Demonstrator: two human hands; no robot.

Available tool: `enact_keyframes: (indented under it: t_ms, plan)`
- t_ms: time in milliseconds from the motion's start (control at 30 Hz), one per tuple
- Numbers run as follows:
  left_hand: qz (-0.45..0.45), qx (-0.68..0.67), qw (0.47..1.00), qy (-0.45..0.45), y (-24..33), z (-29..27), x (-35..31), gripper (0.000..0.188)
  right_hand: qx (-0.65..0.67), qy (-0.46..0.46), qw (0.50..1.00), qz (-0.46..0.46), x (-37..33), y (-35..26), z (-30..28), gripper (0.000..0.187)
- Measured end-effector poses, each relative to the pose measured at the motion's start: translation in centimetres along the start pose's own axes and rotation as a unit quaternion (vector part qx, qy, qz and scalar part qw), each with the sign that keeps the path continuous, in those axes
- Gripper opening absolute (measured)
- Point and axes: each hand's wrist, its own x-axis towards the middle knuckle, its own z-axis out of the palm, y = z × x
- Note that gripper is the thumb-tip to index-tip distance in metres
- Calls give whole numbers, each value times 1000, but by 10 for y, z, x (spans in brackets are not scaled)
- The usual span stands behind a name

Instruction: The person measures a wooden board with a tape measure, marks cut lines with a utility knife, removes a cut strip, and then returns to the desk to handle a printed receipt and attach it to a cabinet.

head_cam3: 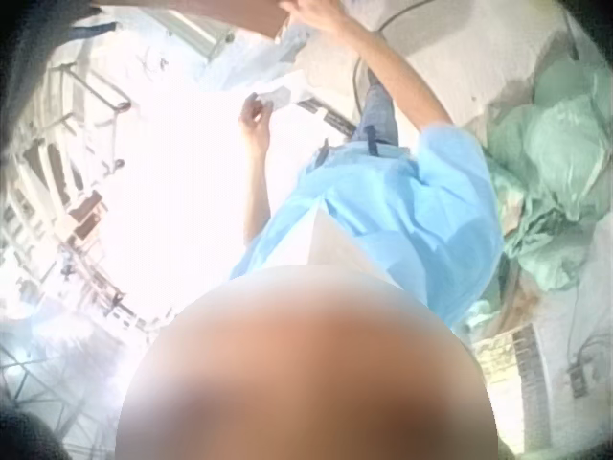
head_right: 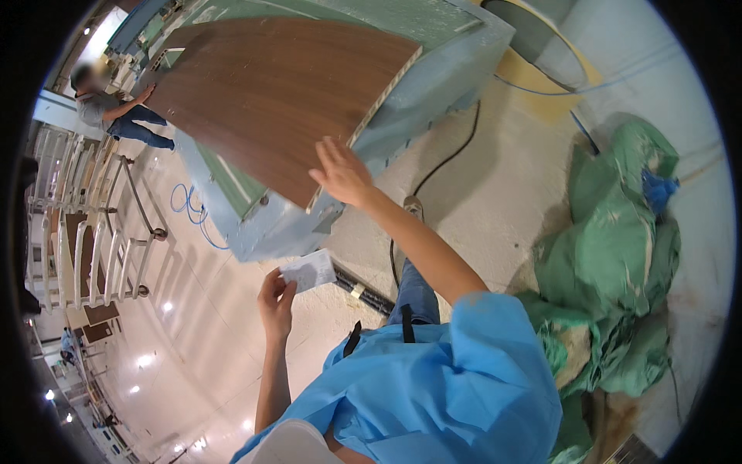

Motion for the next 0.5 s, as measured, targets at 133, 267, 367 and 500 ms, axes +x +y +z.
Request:
enact_keyframes:
  t_ms: [133,267,367,500]
  plan:
    - [-46,26,997,62,39,58,97,19,-61,-80,981,-167,163,92,59,66]
    - [-109,31,991,74,77,80,162,17,-109,-90,990,-20,268,254,-19,68]
    - [-164,103,978,78,109,73,180,12,-77,61,958,271,345,376,-121,52]
    - [-203,78,970,112,139,91,247,9,-141,74,982,105,354,336,-110,49]
